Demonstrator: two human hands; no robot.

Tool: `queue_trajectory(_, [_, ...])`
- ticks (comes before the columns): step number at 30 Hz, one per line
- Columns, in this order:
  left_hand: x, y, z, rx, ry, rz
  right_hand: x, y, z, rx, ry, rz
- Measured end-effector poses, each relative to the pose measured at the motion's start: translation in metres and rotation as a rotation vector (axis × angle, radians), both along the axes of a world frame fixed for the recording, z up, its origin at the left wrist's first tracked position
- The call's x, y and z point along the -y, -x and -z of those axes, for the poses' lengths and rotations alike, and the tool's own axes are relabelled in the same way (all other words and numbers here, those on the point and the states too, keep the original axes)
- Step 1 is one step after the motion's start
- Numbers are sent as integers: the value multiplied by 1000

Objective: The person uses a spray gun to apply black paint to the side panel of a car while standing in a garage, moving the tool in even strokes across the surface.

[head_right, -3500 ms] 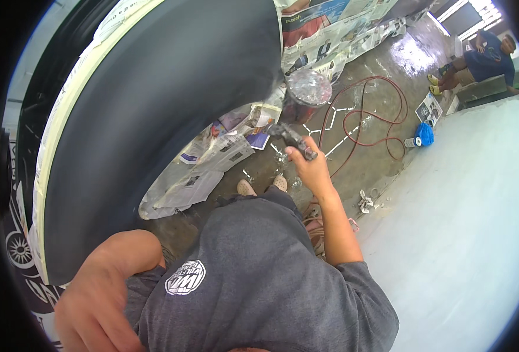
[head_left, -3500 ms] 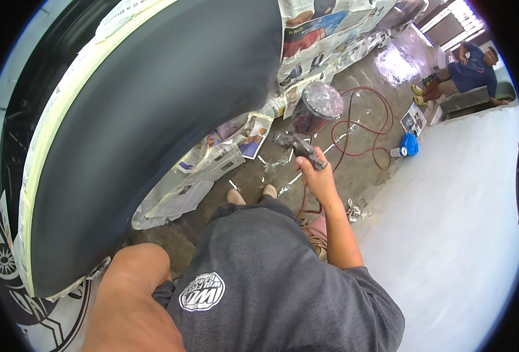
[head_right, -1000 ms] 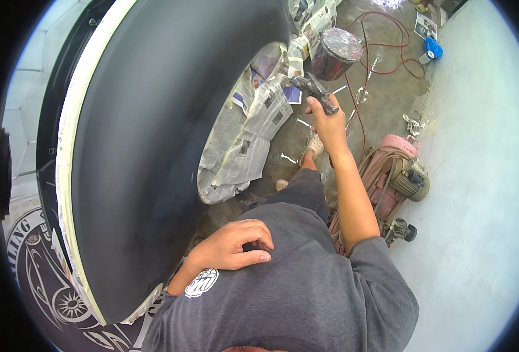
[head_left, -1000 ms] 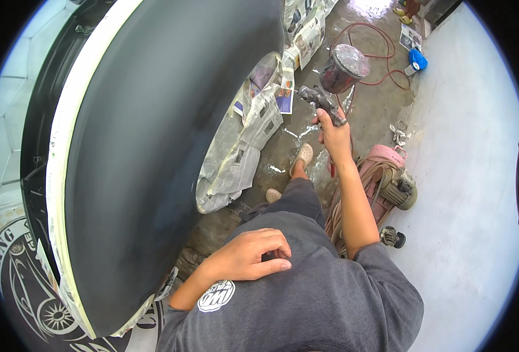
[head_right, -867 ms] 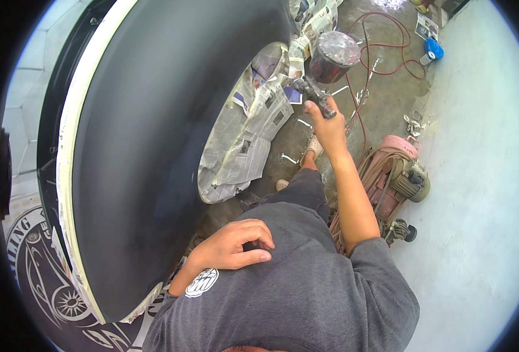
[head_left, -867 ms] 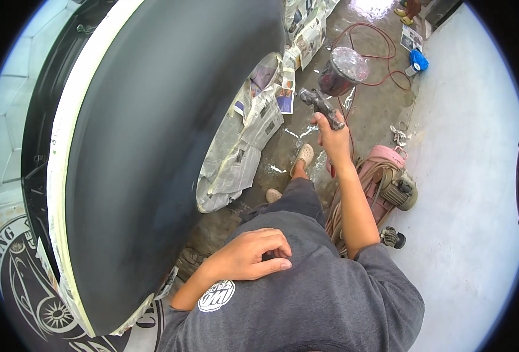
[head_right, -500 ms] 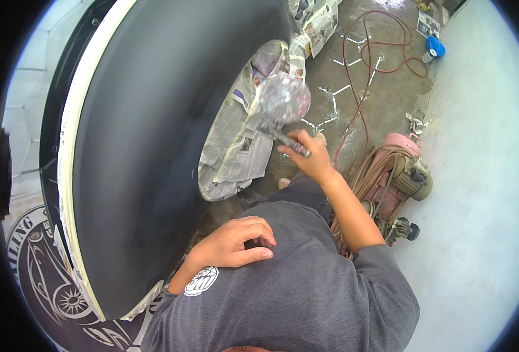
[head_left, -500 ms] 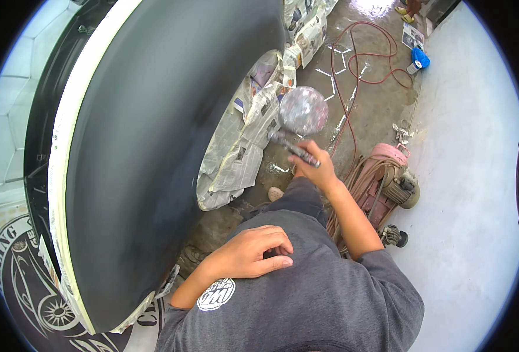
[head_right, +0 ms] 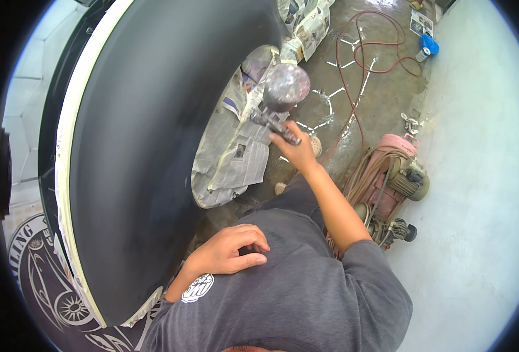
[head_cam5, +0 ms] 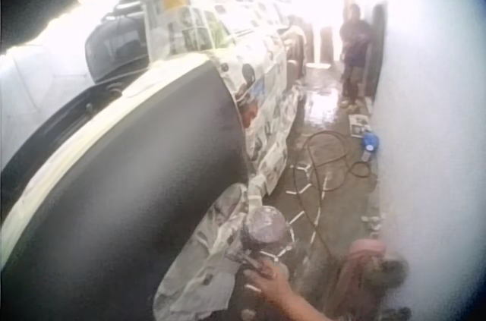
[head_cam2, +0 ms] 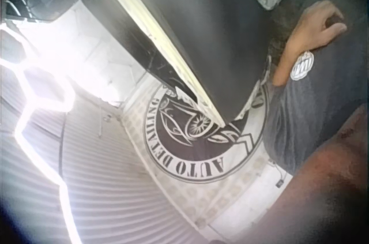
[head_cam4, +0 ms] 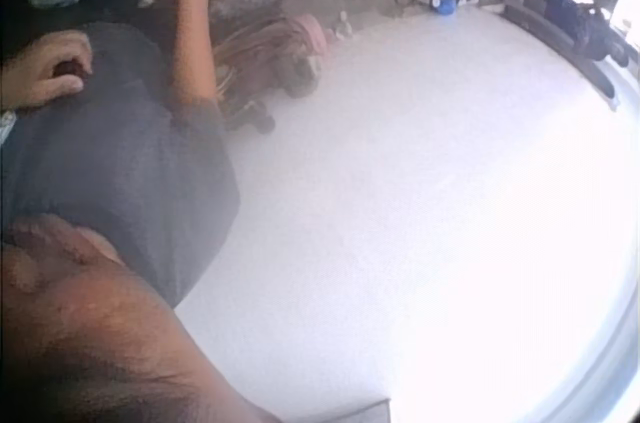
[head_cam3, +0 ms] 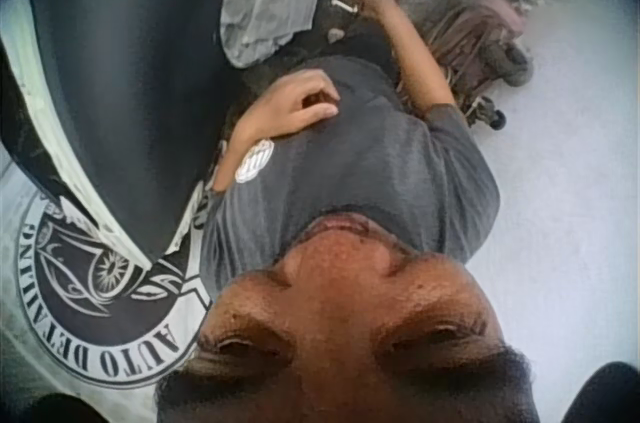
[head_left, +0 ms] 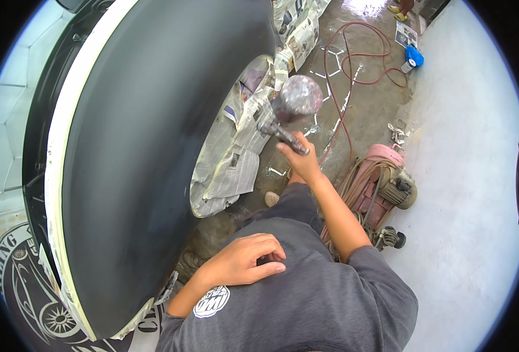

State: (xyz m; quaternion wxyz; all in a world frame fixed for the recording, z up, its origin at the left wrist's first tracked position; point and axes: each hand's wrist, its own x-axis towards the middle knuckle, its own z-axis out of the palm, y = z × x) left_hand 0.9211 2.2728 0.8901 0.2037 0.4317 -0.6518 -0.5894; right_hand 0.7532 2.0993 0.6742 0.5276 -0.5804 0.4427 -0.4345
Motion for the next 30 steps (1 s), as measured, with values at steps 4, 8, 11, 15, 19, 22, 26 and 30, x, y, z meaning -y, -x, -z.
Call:
queue_trajectory(4, [6,-1,-7,23,-53,-20,39,-7,6,224,-195,138])
queue_trajectory(8, [10,-3,-11,42,-122,-30,79,-9,12,289,-170,265])
queue_trajectory(11, [15,-4,-12,35,-103,-39,101,-6,25,307,-193,348])
queue_trajectory(15, [19,-8,-14,45,-153,-73,101,-9,20,257,-263,375])
queue_trajectory(19, [18,-11,-9,29,-70,-80,100,-7,6,236,-257,308])
queue_trajectory(22, [17,-11,-11,35,-59,-82,118,-1,10,182,-193,282])
queue_trajectory(26, [11,-13,-16,64,-107,-117,127,3,1,100,-133,367])
queue_trajectory(30, [-9,-21,-1,88,-30,-173,92,1,-34,66,-76,288])
